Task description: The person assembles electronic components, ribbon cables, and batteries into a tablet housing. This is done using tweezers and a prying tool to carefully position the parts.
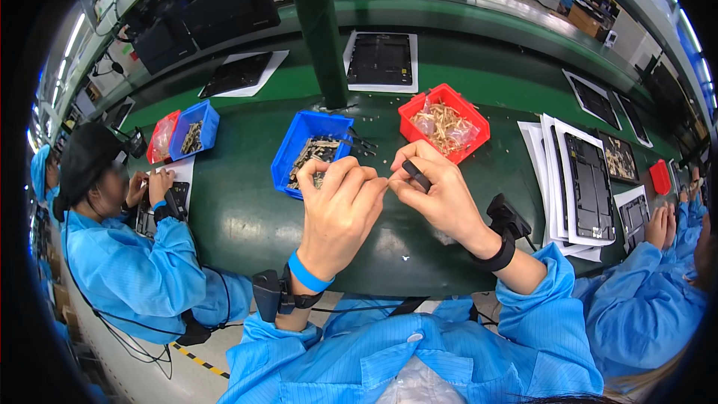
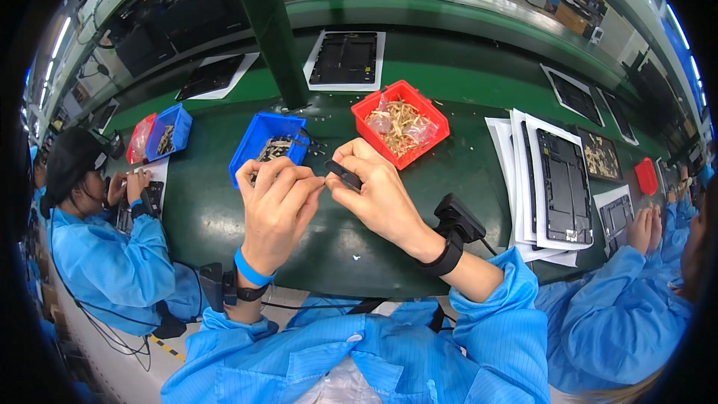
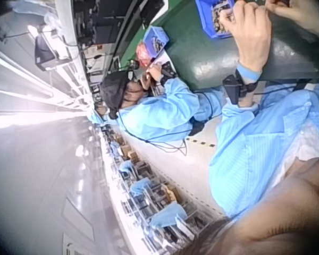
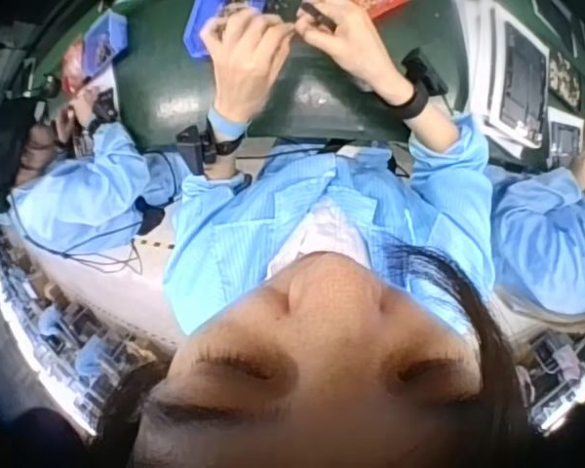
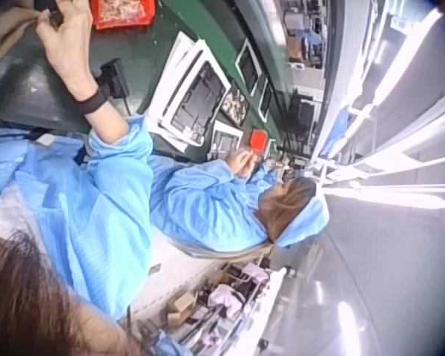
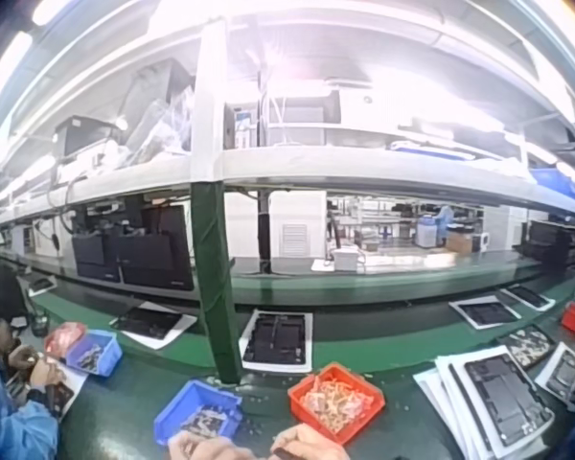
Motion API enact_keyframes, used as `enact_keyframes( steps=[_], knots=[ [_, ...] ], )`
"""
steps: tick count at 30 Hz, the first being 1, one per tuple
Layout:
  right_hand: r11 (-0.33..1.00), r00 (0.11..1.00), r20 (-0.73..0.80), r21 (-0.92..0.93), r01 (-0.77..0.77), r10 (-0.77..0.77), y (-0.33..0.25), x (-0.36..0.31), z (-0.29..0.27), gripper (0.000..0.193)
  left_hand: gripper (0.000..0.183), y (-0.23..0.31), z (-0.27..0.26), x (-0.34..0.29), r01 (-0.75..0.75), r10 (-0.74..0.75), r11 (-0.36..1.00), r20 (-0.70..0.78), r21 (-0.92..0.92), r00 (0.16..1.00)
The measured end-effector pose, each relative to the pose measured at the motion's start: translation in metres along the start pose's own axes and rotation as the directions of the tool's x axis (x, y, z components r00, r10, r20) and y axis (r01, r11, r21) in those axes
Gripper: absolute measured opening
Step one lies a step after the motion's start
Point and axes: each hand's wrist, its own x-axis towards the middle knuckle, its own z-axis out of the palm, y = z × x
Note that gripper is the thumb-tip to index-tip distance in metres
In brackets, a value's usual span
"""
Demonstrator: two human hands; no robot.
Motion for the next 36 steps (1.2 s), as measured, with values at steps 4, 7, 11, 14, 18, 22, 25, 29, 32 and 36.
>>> enact_keyframes(
  steps=[4,7,11,14,18,22,25,29,32,36],
  knots=[
    [0.999,1.000,-0.022,-0.033,0.007,-0.008,-0.002,-0.003,0.001,0.012,0.019,-0.001,0.008,-0.004,0.088,-0.090,0.983,-0.002,-0.159,0.996],
    [0.991,0.988,-0.087,-0.053,0.124,-0.128,0.005,-0.007,0.005,0.013,0.019,-0.001,0.020,-0.014,0.259,-0.274,0.870,0.026,-0.420,0.961],
    [0.955,0.965,-0.109,-0.210,0.210,-0.237,0.005,-0.013,0.001,0.019,0.013,0.007,0.022,-0.017,0.596,-0.515,0.065,0.484,-0.801,0.707],
    [0.862,0.931,-0.068,-0.407,0.303,-0.359,0.007,-0.021,-0.006,0.021,0.017,0.004,0.024,-0.020,0.539,-0.429,-0.224,0.579,-0.812,0.693],
    [0.542,0.756,0.128,-0.622,0.565,-0.642,0.009,-0.026,-0.014,0.025,0.016,0.009,0.017,-0.013,0.614,-0.404,-0.071,0.586,-0.786,0.703],
    [0.383,0.688,0.264,-0.672,0.634,-0.677,0.007,-0.029,-0.021,0.024,0.013,0.011,0.016,-0.006,0.673,-0.411,0.189,0.565,-0.715,0.715],
    [0.375,0.686,0.246,-0.689,0.620,-0.684,0.010,-0.030,-0.020,0.036,0.010,0.007,0.022,-0.009,0.652,-0.378,0.279,0.543,-0.705,0.750],
    [0.387,0.699,0.257,-0.683,0.620,-0.667,0.011,-0.032,-0.022,0.035,0.008,0.006,0.023,-0.007,0.598,-0.333,0.417,0.497,-0.685,0.801],
    [0.555,0.780,0.139,-0.627,0.546,-0.610,0.011,-0.035,-0.020,0.024,0.006,0.011,0.021,-0.004,0.534,-0.330,0.526,0.420,-0.662,0.846],
    [0.700,0.883,0.056,-0.587,0.407,-0.466,0.006,-0.037,-0.025,0.027,0.002,0.010,0.020,-0.002,0.469,-0.271,0.629,0.390,-0.620,0.880]
  ],
)
